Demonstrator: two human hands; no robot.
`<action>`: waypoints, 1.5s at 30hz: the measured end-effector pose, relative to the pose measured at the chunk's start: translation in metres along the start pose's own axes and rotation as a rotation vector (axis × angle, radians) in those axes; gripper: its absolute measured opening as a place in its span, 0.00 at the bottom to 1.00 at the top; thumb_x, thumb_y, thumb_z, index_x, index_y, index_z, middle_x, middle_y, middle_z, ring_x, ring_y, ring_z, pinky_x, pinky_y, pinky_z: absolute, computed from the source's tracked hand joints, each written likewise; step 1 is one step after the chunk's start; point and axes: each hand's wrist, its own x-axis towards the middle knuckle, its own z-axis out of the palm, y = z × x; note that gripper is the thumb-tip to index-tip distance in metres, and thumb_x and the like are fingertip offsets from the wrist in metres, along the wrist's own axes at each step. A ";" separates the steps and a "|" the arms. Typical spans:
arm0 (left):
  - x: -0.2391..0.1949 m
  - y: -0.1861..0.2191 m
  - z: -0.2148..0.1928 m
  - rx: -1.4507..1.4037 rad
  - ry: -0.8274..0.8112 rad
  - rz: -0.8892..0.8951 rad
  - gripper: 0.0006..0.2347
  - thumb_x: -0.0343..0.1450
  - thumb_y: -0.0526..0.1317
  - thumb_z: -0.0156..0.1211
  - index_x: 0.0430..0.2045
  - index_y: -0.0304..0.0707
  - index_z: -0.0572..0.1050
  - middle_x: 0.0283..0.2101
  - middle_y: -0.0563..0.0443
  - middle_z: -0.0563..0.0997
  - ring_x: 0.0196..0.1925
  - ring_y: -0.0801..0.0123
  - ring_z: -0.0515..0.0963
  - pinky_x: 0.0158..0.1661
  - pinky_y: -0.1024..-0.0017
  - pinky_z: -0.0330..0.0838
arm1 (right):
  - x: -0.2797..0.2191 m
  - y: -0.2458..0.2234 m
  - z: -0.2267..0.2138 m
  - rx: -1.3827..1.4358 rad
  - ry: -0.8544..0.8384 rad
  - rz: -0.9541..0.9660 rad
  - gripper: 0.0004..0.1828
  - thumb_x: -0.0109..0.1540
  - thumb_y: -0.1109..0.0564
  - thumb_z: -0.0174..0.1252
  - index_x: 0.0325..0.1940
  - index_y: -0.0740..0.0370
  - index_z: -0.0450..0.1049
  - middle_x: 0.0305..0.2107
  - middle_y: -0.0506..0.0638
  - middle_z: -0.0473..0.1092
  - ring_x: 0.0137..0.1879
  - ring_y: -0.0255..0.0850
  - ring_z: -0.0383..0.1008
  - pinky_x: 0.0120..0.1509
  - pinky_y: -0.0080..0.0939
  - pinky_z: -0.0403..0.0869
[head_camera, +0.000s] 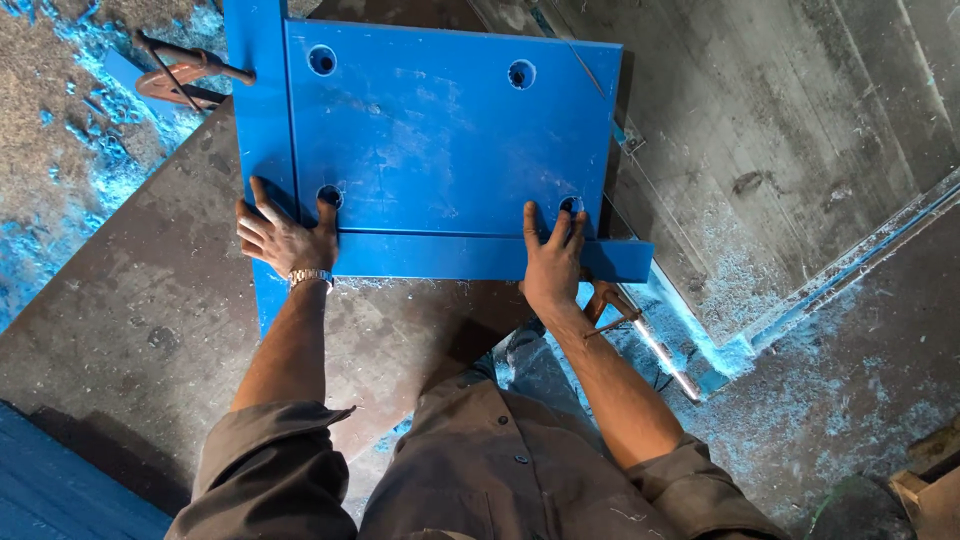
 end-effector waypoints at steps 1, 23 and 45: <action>-0.001 -0.001 0.001 0.007 -0.001 -0.001 0.45 0.68 0.66 0.63 0.76 0.44 0.51 0.71 0.31 0.56 0.69 0.40 0.58 0.63 0.44 0.52 | -0.001 0.001 0.002 0.003 0.004 -0.001 0.63 0.53 0.65 0.68 0.82 0.44 0.36 0.67 0.74 0.41 0.74 0.83 0.38 0.64 0.65 0.73; -0.012 0.000 -0.004 -0.043 0.094 0.045 0.45 0.69 0.67 0.68 0.74 0.43 0.53 0.68 0.33 0.60 0.68 0.41 0.60 0.61 0.44 0.55 | 0.010 0.009 0.047 0.039 0.159 -0.016 0.53 0.60 0.64 0.61 0.82 0.46 0.39 0.66 0.75 0.42 0.73 0.85 0.39 0.69 0.75 0.64; -0.355 0.017 0.011 -0.126 -0.086 0.509 0.30 0.78 0.51 0.55 0.74 0.39 0.57 0.79 0.35 0.50 0.80 0.39 0.48 0.74 0.42 0.44 | -0.338 0.122 0.173 0.701 0.006 -0.192 0.36 0.57 0.49 0.67 0.69 0.53 0.67 0.69 0.58 0.57 0.63 0.56 0.69 0.66 0.56 0.72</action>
